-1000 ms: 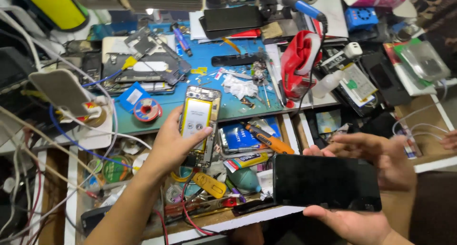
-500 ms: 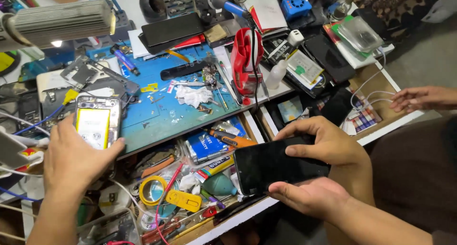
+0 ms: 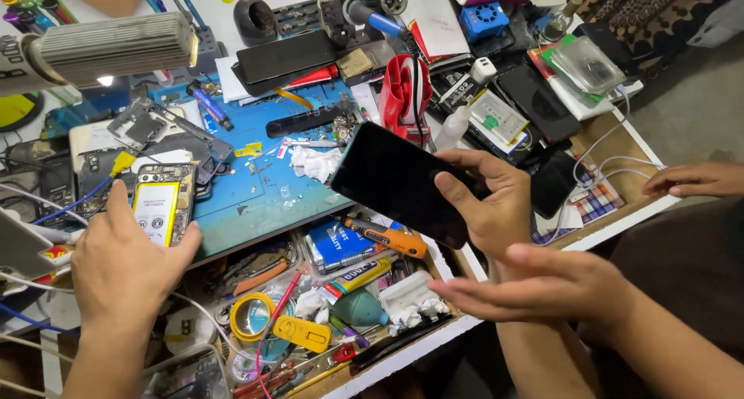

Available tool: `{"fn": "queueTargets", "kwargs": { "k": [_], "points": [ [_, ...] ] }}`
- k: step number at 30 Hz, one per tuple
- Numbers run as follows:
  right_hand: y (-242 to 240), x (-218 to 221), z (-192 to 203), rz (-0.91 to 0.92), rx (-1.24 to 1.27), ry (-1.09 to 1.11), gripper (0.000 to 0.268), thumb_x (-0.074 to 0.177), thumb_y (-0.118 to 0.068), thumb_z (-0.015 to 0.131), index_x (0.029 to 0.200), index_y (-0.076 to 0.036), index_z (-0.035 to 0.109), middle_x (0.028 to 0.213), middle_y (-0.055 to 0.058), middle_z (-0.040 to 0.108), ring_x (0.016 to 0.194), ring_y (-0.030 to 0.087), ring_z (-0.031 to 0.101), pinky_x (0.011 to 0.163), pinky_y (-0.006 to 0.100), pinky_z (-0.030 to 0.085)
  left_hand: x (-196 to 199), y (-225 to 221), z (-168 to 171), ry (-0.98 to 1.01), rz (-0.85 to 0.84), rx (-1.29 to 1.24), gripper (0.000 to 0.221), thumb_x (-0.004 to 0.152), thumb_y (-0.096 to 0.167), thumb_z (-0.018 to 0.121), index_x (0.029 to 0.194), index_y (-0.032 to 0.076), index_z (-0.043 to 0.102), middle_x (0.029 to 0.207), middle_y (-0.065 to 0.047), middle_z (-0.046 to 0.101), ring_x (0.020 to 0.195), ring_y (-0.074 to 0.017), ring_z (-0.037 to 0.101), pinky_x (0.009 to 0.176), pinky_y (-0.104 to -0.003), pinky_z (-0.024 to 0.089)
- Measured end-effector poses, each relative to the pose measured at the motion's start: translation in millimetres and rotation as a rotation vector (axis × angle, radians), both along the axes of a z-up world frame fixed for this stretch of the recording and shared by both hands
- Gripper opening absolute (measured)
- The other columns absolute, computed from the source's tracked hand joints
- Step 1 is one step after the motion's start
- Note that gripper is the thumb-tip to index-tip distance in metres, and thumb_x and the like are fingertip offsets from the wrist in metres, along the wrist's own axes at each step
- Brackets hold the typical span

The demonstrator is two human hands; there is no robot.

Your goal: Replacing a battery in a mobile phone on a repair bench, involving handling small components and using tweezers.

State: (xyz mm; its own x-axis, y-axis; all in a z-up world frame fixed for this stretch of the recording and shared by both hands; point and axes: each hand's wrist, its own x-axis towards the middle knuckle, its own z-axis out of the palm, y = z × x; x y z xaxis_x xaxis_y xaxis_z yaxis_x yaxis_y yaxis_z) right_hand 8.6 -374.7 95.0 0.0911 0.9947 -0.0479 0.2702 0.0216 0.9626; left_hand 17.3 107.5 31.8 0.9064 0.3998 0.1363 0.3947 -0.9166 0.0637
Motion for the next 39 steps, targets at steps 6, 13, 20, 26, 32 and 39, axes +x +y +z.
{"fn": "queueTargets", "kwargs": {
  "k": [6, 13, 20, 26, 32, 39],
  "points": [
    [-75, 35, -29, -0.138, 0.566, 0.343, 0.051, 0.113, -0.013, 0.054, 0.157, 0.002, 0.035, 0.162, 0.017, 0.035, 0.150, 0.028, 0.040, 0.120, 0.061, 0.048, -7, -2, -2, -0.165, -0.088, 0.126, 0.109, 0.076, 0.075, 0.069, 0.155, 0.002, 0.051, 0.115, -0.026, 0.068, 0.099, -0.0450, 0.070, 0.079, -0.056, 0.057],
    [86, 85, -90, -0.026, 1.337, 1.266, 0.062, 0.077, 0.000, 0.053, 0.138, -0.009, 0.042, 0.143, 0.012, 0.039, 0.138, 0.026, 0.035, 0.112, 0.054, 0.033, -12, -114, 25, -0.309, -0.387, -1.172, 0.104, 0.082, 0.031, 0.073, 0.158, 0.008, 0.006, 0.156, -0.022, 0.040, 0.140, -0.0354, 0.046, 0.113, -0.044, 0.043],
    [218, 55, -100, 0.092, 1.996, 2.145, 0.021, 0.094, -0.008, 0.075, 0.113, 0.000, 0.076, 0.095, 0.013, 0.078, 0.087, 0.013, 0.073, 0.076, 0.028, 0.063, 14, -117, -46, -0.547, -0.343, -1.843, 0.102, 0.063, -0.009, 0.090, 0.141, 0.006, 0.028, 0.118, -0.019, 0.066, 0.106, -0.0268, 0.069, 0.091, -0.038, 0.064],
    [213, 72, -128, 0.099, 2.002, 2.701, 0.018, 0.096, -0.001, 0.066, 0.106, 0.012, 0.075, 0.096, 0.030, 0.076, 0.087, 0.031, 0.077, 0.073, 0.043, 0.066, 9, -104, -56, -0.525, -0.356, -1.742, 0.110, 0.054, -0.005, 0.096, 0.146, 0.001, 0.035, 0.118, -0.022, 0.065, 0.108, -0.0285, 0.067, 0.093, -0.043, 0.062],
    [211, 79, -136, -0.089, 2.032, 2.770, 0.011, 0.090, 0.002, 0.072, 0.096, 0.011, 0.075, 0.083, 0.025, 0.076, 0.073, 0.030, 0.077, 0.067, 0.041, 0.065, 10, -103, -59, -0.456, -0.399, -1.766, 0.111, 0.055, -0.005, 0.095, 0.149, 0.003, 0.037, 0.119, -0.021, 0.064, 0.112, -0.0273, 0.062, 0.096, -0.044, 0.059],
    [212, 74, -130, -0.093, 2.014, 2.762, 0.007, 0.086, 0.004, 0.075, 0.091, 0.010, 0.076, 0.078, 0.023, 0.075, 0.073, 0.029, 0.077, 0.065, 0.039, 0.064, 11, -99, -68, -0.419, -0.392, -1.683, 0.120, 0.052, 0.000, 0.097, 0.154, 0.004, 0.033, 0.127, -0.023, 0.062, 0.118, -0.0278, 0.060, 0.101, -0.044, 0.055]
  ]
}}
